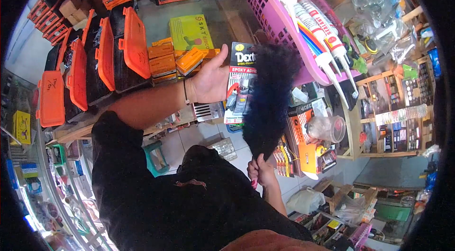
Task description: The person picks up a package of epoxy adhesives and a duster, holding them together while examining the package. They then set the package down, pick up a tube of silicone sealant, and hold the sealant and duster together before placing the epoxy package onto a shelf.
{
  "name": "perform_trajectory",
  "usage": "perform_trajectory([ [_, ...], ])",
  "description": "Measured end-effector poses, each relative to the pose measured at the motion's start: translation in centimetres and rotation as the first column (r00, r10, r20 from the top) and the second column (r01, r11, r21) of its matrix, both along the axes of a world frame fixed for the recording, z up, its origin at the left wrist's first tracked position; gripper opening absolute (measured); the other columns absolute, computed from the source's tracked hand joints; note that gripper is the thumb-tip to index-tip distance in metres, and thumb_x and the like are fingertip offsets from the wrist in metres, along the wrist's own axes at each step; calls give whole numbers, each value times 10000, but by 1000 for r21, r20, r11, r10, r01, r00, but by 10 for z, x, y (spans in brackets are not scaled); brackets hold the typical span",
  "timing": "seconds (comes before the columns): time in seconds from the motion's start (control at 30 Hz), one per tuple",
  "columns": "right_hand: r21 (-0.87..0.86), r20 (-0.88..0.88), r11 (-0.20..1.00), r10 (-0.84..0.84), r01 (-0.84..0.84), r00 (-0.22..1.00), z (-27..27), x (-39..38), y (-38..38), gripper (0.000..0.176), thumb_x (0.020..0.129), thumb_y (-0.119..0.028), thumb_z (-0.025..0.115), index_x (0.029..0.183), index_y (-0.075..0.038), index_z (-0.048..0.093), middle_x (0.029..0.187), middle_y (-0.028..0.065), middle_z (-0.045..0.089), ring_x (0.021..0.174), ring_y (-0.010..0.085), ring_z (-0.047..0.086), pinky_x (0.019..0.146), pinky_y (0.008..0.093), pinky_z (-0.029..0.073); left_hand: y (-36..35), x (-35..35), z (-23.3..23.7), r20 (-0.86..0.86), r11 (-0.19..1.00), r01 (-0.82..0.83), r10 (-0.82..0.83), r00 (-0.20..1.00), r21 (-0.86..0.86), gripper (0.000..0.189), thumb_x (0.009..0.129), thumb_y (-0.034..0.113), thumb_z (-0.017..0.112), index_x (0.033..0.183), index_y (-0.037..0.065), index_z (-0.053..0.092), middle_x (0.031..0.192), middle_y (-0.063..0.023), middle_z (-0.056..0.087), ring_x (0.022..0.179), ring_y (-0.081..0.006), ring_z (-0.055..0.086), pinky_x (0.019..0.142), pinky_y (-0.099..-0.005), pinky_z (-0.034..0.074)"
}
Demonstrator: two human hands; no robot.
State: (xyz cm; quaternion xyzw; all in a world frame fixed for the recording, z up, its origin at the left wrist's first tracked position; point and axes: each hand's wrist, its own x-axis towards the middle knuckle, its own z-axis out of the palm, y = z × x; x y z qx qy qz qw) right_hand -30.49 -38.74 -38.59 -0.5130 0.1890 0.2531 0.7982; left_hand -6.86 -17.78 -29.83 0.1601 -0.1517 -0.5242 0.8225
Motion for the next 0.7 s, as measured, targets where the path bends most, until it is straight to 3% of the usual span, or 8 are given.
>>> perform_trajectory([
  [0.07, 14, 11, 1000, 14, -14, 1000, 2, -1, -1, 499, 838, -535, 370, 574, -117, 306, 504, 7, 295, 424, 104, 284, 381, 235, 236, -1, -2, 2, 7, 1000, 17, -17, 1000, -7, 730, 789, 654, 268, 1251, 101, 388, 1245, -111, 437, 1134, -254, 426, 964, -396, 305],
  [0.13, -70, 6, 982, 176, -175, 984, 9, -4, 1, 495, 836, -537, 374, 577, -119, 315, 501, 7, 296, 419, 106, 286, 379, 238, 240, -2, -13, 18, -125, 980, -173, 185, 975, 101, 796, 770, 681, 262, 1246, 53, 374, 1203, -114, 471, 1102, -231, 456, 936, -378, 337],
  [0.33, 6, -2, 1000, -1, 1, 1000, 8, 0, 3, 499, 825, -535, 406, 568, -120, 307, 500, 6, 313, 420, 103, 291, 391, 232, 251, 1, -2, -1, -27, 999, -13, 12, 1000, -30, 733, 786, 635, 322, 1238, 62, 394, 1225, -106, 457, 1109, -247, 446, 957, -393, 312],
  [0.4, -108, -12, 984, 143, -143, 990, 12, -1, 4, 493, 826, -529, 411, 567, -120, 317, 505, 11, 333, 421, 102, 296, 394, 230, 257, -4, -7, 5, -72, 977, -200, 205, 976, 79, 746, 788, 639, 312, 1235, 47, 389, 1206, -107, 469, 1104, -247, 450, 953, -395, 320],
  [0.43, -92, 12, 972, 216, -214, 976, 10, -2, 3, 489, 829, -524, 410, 570, -118, 327, 509, 14, 345, 418, 102, 304, 396, 227, 274, 3, -7, 0, -21, 986, -156, 158, 987, 51, 719, 795, 630, 315, 1231, 65, 401, 1202, -104, 473, 1106, -248, 447, 970, -402, 303],
  [0.53, -207, -32, 972, 103, -108, 994, 5, -1, 10, 492, 832, -520, 407, 569, -113, 328, 504, 17, 343, 412, 103, 313, 391, 226, 288, -2, -4, -4, 41, 971, -238, 236, 971, 38, 661, 820, 588, 321, 1236, 80, 404, 1208, -109, 470, 1119, -241, 437, 983, -399, 289],
  [0.57, -196, 40, 979, 63, -54, 997, 8, 2, 12, 499, 836, -521, 398, 565, -108, 325, 499, 22, 343, 402, 106, 318, 381, 230, 297, -4, -3, -1, -85, 979, -192, 198, 977, 72, 653, 836, 570, 292, 1244, 69, 385, 1189, -111, 485, 1117, -243, 441, 972, -396, 303],
  [0.7, -120, 31, 987, 108, -104, 994, 5, 4, 2, 478, 848, -500, 407, 584, -108, 337, 514, 19, 375, 433, 110, 362, 395, 239, 298, 0, -2, -2, -53, 998, -41, 39, 998, -43, 657, 834, 570, 290, 1245, 65, 376, 1204, -117, 475, 1111, -244, 450, 970, -389, 309],
])
